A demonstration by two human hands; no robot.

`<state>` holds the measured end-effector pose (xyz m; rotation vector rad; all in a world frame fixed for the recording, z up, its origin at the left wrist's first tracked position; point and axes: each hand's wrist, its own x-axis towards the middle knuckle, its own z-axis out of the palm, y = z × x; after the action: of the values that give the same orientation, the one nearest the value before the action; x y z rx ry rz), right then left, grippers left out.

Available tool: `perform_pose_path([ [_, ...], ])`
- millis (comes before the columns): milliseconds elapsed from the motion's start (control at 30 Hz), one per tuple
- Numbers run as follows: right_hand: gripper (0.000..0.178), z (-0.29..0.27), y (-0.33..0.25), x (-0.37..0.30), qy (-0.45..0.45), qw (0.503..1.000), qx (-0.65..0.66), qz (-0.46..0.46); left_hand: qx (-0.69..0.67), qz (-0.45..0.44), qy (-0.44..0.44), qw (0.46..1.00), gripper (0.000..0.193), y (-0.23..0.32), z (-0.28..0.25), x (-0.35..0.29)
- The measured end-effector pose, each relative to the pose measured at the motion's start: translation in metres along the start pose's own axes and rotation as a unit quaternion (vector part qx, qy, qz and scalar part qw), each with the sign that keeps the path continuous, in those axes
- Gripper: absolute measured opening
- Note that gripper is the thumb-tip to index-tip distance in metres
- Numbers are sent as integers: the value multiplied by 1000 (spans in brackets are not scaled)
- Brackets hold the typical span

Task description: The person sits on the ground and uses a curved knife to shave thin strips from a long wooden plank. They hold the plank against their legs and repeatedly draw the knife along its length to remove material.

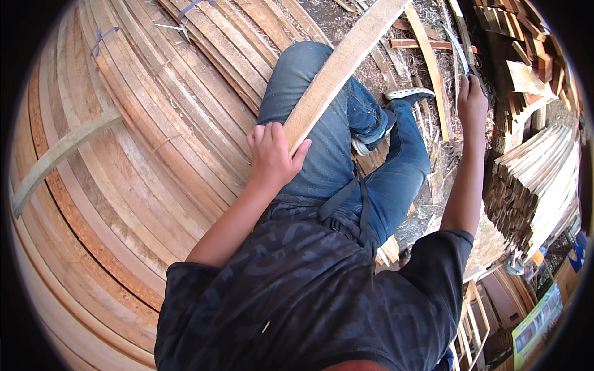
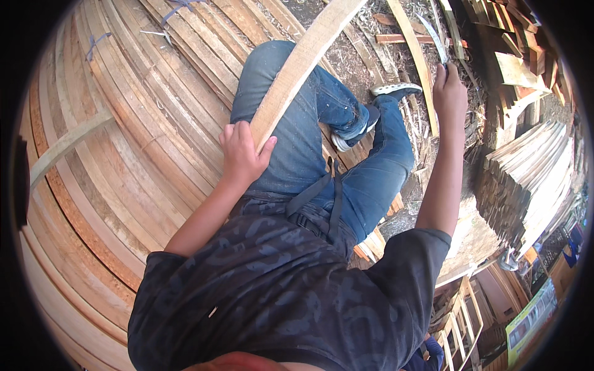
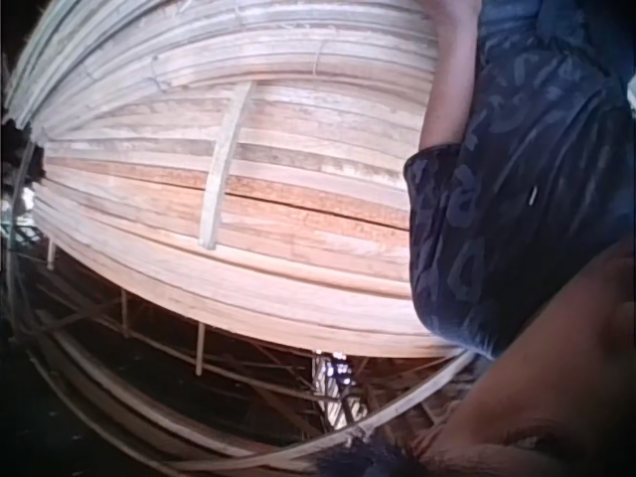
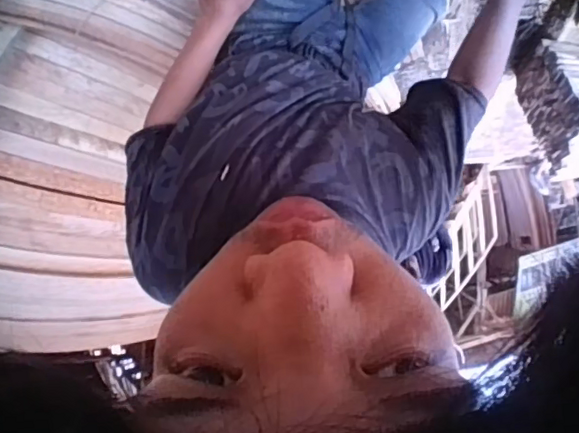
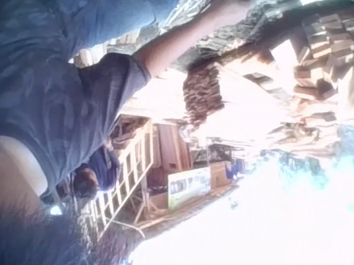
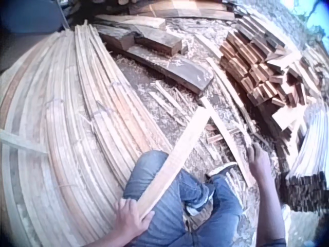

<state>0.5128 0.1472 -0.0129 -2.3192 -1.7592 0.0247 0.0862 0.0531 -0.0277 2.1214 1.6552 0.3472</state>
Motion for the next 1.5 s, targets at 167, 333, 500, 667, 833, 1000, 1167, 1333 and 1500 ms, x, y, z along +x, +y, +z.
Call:
perform_pose_path([
  [167,24,-8,-63,-63,-91,980,169,-47,11,4,7,1000,47,-1,1,-3],
  [333,21,7,-121,-74,-86,976,108,-167,-3,7,6,1000,48,-3,3,-4],
  [500,21,18,-105,-47,-38,970,43,-234,1,-2,10,1000,48,0,0,-2],
  [667,19,17,-116,-64,-41,978,72,-191,-8,-2,3,1000,48,-1,1,-1],
  [833,22,-1,-144,-80,-107,966,22,-236,7,-3,7,1000,47,-3,5,-4],
  [1000,35,7,-20,-5,-71,994,-51,72,-16,5,21,1000,47,-1,3,-2],
  [1167,29,16,-1,-48,-40,994,95,41,-1,3,17,1000,47,-1,1,-3],
  [1333,20,22,-79,-88,-80,974,208,-32,-11,8,14,1000,47,-2,2,-2],
  [1500,21,28,-123,-67,-49,977,113,-172,-12,-6,14,1000,48,-5,8,-4],
])
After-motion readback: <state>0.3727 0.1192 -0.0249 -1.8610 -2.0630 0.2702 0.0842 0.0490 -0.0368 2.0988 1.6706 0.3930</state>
